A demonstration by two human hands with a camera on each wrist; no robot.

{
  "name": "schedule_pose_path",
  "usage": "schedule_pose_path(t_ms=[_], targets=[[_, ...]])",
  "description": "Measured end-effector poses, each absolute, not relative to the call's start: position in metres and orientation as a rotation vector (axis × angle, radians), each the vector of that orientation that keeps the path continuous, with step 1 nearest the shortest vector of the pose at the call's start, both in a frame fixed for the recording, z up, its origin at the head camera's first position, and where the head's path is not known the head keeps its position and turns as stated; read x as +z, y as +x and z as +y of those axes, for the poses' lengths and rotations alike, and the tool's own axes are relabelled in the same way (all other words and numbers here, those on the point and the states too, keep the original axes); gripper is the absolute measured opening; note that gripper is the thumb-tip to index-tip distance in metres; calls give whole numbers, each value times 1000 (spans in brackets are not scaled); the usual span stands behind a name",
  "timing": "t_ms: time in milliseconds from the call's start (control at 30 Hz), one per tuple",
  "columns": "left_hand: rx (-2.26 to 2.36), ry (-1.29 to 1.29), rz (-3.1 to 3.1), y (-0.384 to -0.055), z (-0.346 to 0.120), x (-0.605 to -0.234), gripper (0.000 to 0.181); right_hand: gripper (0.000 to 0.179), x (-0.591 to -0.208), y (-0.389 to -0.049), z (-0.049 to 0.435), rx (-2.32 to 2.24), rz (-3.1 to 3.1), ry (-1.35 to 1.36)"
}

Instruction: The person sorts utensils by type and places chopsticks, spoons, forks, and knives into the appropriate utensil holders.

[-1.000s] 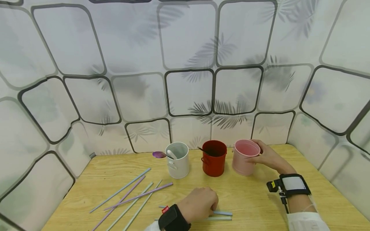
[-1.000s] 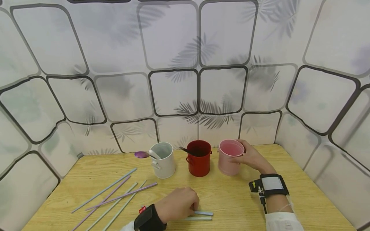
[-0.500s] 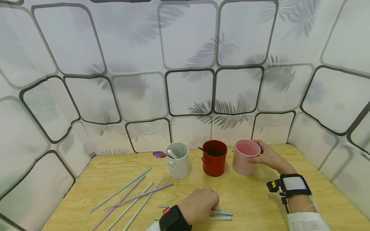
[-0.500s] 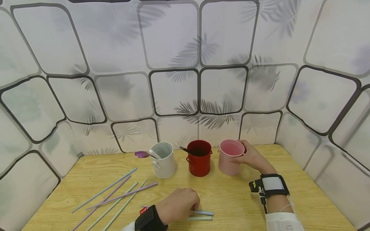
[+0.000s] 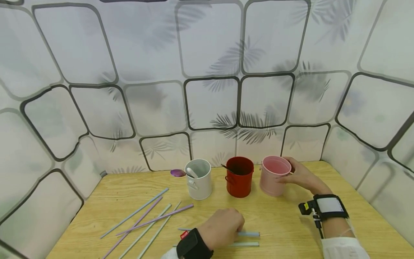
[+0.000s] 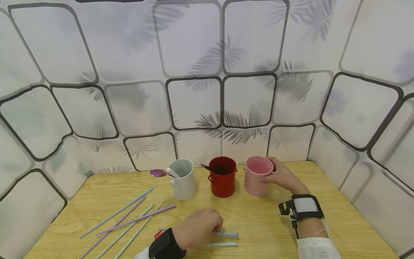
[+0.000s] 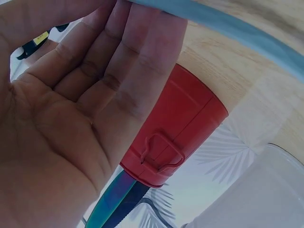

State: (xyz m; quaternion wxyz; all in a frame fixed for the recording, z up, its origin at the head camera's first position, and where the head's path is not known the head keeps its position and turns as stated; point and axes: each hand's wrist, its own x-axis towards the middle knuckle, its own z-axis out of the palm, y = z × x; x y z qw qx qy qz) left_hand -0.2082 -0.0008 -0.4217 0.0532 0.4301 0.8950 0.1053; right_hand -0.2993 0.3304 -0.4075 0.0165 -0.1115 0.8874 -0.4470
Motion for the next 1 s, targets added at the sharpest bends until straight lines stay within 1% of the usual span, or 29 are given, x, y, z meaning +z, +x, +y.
schedule_pose_path(t_ms=[200, 333, 400, 633, 867, 1000], targets=[[390, 1291, 2721, -209, -1, -419, 18, 85, -408, -300, 333, -1358, 2736, -353], [442, 1353, 2741, -212, -1, -417, 24, 77, -413, -301, 337, -1345, 2723, -341], [469, 1373, 2753, -213, -2, -415, 24, 76, -415, -301, 338, -1362, 2709, -344], [580, 1349, 2804, -213, 1, -396, 10, 80, -418, -301, 341, -1349, 2715, -298], [824, 1596, 2879, -211, 9, -375, 8, 79, -417, -299, 340, -1329, 2718, -299], [1119, 1709, 2878, -211, 14, -359, 12, 76, -417, -300, 340, -1342, 2713, -318]])
